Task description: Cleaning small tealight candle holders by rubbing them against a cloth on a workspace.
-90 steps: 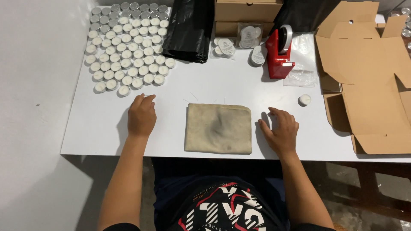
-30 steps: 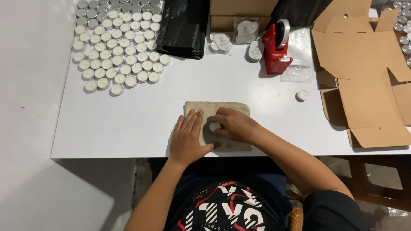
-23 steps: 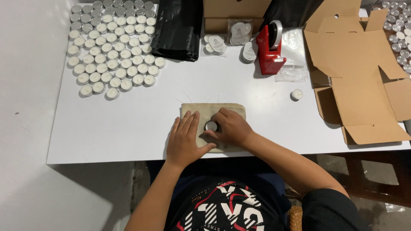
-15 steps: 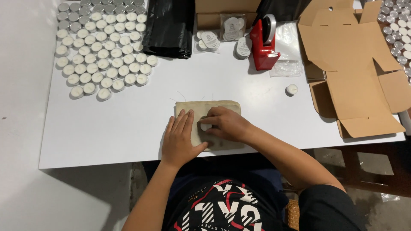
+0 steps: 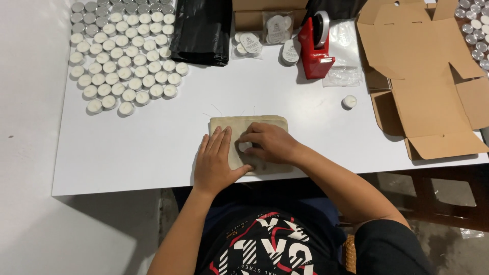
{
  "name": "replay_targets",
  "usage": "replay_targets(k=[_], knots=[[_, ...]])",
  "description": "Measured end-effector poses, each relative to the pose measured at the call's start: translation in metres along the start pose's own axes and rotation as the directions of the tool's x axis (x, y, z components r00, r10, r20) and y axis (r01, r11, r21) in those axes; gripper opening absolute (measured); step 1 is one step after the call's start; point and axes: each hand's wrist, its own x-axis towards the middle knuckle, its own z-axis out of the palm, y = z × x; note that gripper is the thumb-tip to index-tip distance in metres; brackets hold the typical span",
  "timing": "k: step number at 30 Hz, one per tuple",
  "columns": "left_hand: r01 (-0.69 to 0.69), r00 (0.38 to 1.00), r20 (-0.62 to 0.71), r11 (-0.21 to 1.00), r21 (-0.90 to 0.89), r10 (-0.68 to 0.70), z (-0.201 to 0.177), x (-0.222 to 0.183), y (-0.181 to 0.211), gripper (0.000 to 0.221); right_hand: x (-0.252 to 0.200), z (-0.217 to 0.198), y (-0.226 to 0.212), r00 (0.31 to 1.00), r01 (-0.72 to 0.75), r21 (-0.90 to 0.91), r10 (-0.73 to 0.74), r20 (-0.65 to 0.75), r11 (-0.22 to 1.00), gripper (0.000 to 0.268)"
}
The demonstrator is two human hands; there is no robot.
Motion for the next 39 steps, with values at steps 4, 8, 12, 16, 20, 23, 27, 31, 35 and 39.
replay_targets(k=[4, 8, 12, 16, 20, 23, 27, 31, 35, 39], knots=[[-0.004, 1.000, -0.017, 1.000, 0.014, 0.004, 0.001, -0.002, 0.001, 0.112, -0.004, 0.025, 0.003, 0.988, 0.000, -0.136, -0.021, -0.153, 0.991, 0.037], [-0.012, 1.000, -0.027, 1.000, 0.010, 0.012, 0.001, -0.001, 0.001, 0.112, -0.007, 0.055, 0.017, 0.924, -0.081, -0.214, -0.007, -0.383, 0.973, 0.048], [0.008, 0.999, 0.034, 1.000, 0.013, -0.008, 0.001, 0.000, 0.000, 0.110, -0.002, 0.015, -0.003, 0.986, -0.090, -0.002, 0.089, -0.142, 0.996, 0.068], [0.001, 1.000, 0.001, 1.000, -0.005, -0.001, 0.003, 0.000, -0.001, 0.111, -0.002, 0.025, 0.004, 0.996, -0.032, -0.076, 0.025, -0.089, 0.997, 0.036], [-0.015, 1.000, -0.017, 1.000, 0.024, 0.015, 0.004, -0.001, 0.000, 0.110, -0.001, 0.048, 0.002, 0.956, -0.184, -0.162, 0.138, -0.258, 0.969, 0.050], [-0.012, 0.999, -0.033, 0.999, 0.032, 0.013, 0.003, 0.000, 0.001, 0.109, -0.001, 0.044, 0.002, 0.947, -0.168, -0.153, 0.117, -0.299, 0.974, 0.057], [-0.003, 1.000, 0.009, 1.000, 0.020, 0.003, -0.004, 0.002, 0.002, 0.108, -0.005, 0.019, -0.008, 0.985, -0.082, -0.061, 0.071, -0.158, 0.995, 0.048], [0.001, 1.000, 0.014, 1.000, 0.011, -0.001, -0.002, 0.002, 0.002, 0.110, -0.002, 0.044, 0.006, 0.977, -0.077, -0.107, 0.054, -0.207, 0.991, 0.041], [0.001, 1.000, 0.000, 1.000, 0.008, -0.001, -0.003, 0.001, 0.003, 0.110, -0.003, 0.055, 0.007, 0.944, -0.162, -0.200, 0.093, -0.317, 0.966, 0.047], [0.015, 0.999, 0.039, 1.000, 0.017, -0.016, -0.009, 0.002, 0.006, 0.105, -0.004, 0.029, 0.000, 0.981, -0.128, 0.012, 0.129, -0.143, 0.992, 0.060]])
